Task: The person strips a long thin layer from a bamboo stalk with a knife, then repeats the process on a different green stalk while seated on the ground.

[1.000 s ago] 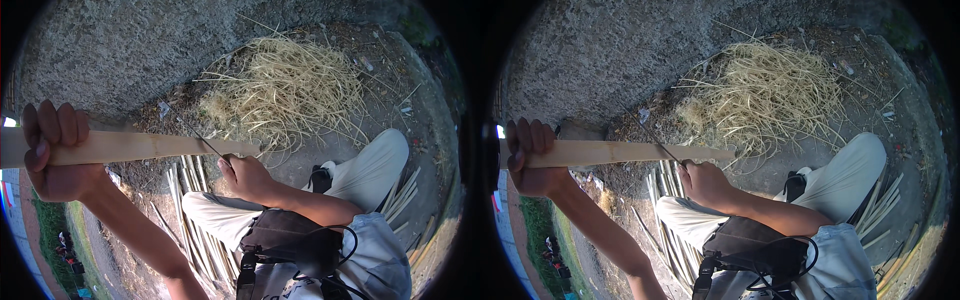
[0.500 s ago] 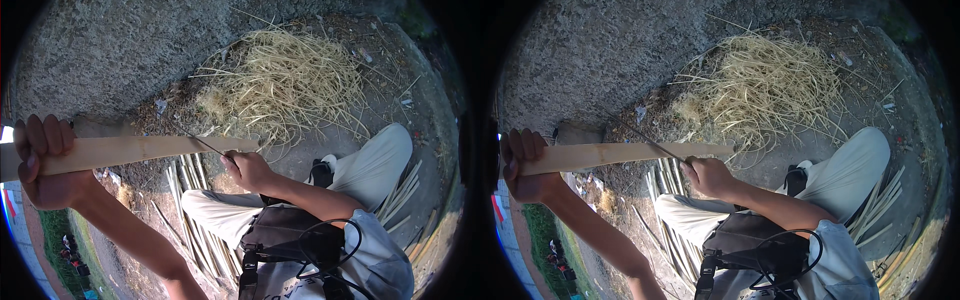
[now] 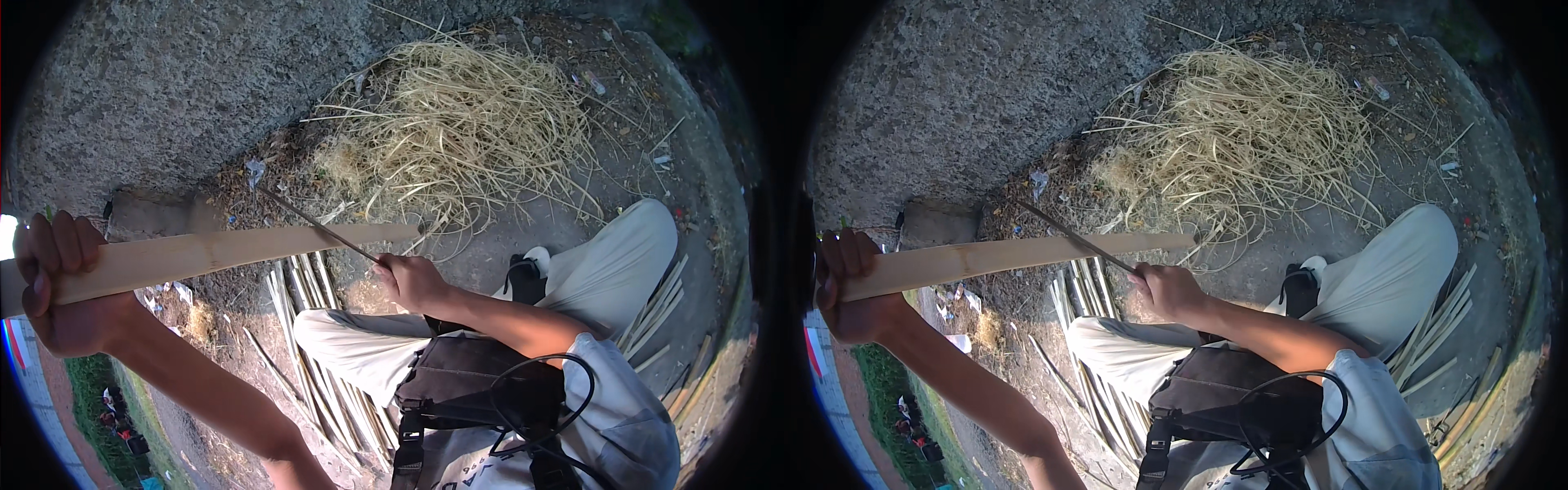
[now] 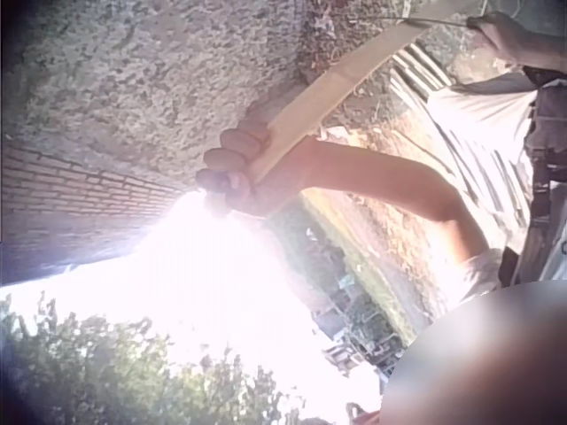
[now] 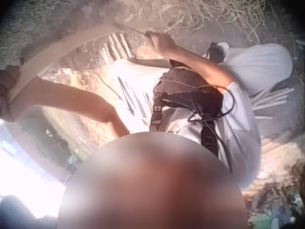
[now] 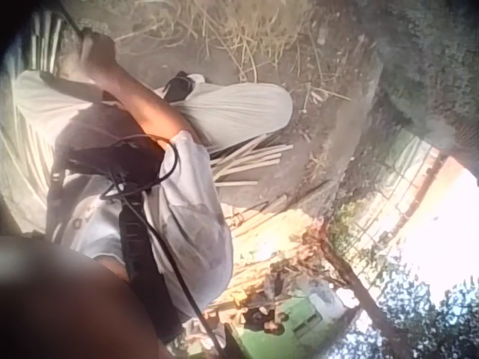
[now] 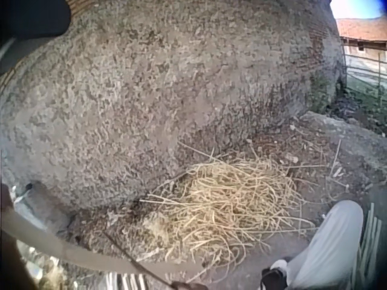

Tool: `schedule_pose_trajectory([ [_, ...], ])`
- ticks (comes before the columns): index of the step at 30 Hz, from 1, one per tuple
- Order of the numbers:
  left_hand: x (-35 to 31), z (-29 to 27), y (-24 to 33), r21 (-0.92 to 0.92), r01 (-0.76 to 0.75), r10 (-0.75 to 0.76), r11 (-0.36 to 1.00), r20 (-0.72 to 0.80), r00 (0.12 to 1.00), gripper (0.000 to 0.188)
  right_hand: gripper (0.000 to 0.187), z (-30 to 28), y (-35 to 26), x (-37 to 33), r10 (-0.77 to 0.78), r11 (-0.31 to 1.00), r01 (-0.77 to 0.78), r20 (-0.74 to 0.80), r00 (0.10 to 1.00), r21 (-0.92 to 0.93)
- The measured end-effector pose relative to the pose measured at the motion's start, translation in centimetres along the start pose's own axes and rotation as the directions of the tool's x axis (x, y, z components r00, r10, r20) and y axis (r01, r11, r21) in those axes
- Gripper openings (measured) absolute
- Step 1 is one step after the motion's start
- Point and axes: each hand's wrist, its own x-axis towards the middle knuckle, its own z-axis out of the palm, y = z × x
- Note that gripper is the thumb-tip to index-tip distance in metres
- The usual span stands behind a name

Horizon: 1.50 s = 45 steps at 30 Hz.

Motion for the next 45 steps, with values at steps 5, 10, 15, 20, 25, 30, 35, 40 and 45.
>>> schedule_pose_trajectory([
  [5, -0.2, -0.8, -0.3, 0.037, -0.007, 0.01, 0.999, -0.064, 0.998, 0.019, 0.042, 0.9, 7.7, -1.5, 0.527, 0.834, -0.429, 0.27, 0.806, -0.347],
  [10, -1.0, -1.8, 0.8, 0.036, 0.012, -0.009, 0.999, -0.09, 0.996, 0.02, 0.045, -0.2, -0.8, 1.0, 0.231, 0.972, -0.218, 0.178, 0.956, -0.09],
  [15, -0.7, -1.4, 0.8, 0.05, -0.008, 0.011, 0.999, -0.053, 0.999, 0.021, 0.044, 1.4, 8.0, -2.0, 0.368, 0.929, -0.347, 0.237, 0.899, -0.127],
  [20, -1.6, -2.9, 1.6, 0.103, 0.013, 0.002, 0.995, -0.141, 0.99, 0.022, 0.042, 1.9, 8.2, -2.0, 0.6, 0.791, -0.501, 0.281, 0.749, -0.351],
  [25, -2.2, -5.1, 2.7, 0.159, 0.053, -0.011, 0.986, -0.255, 0.967, 0.025, 0.04, 2.0, 3.7, 0.4, 0.262, 0.963, -0.241, 0.208, 0.942, -0.124],
  [30, -0.8, -4.5, 0.7, 0.091, 0.001, 0.01, 0.996, -0.121, 0.993, 0.025, 0.029, 3.0, 23.6, -8.4, 0.671, 0.714, -0.366, 0.433, 0.602, -0.597],
  [35, -3.0, -6.2, 3.5, 0.146, 0.003, 0.02, 0.989, -0.156, 0.988, 0.026, 0.037, 2.4, 13.6, -4.3, 0.736, 0.662, -0.596, 0.246, 0.631, -0.455],
  [40, -3.2, -6.4, 2.6, 0.196, -0.034, 0.092, 0.98, -0.299, 0.95, 0.023, 0.041, 1.6, 9.0, 0.3, 0.659, 0.751, -0.599, 0.271, 0.701, -0.278],
  [45, -2.8, -5.4, 0.8, 0.487, 0.108, 0.273, 0.867, -0.645, 0.714, 0.021, 0.035, 1.5, 9.3, 0.0, 0.702, 0.712, -0.679, 0.189, 0.686, -0.181],
])
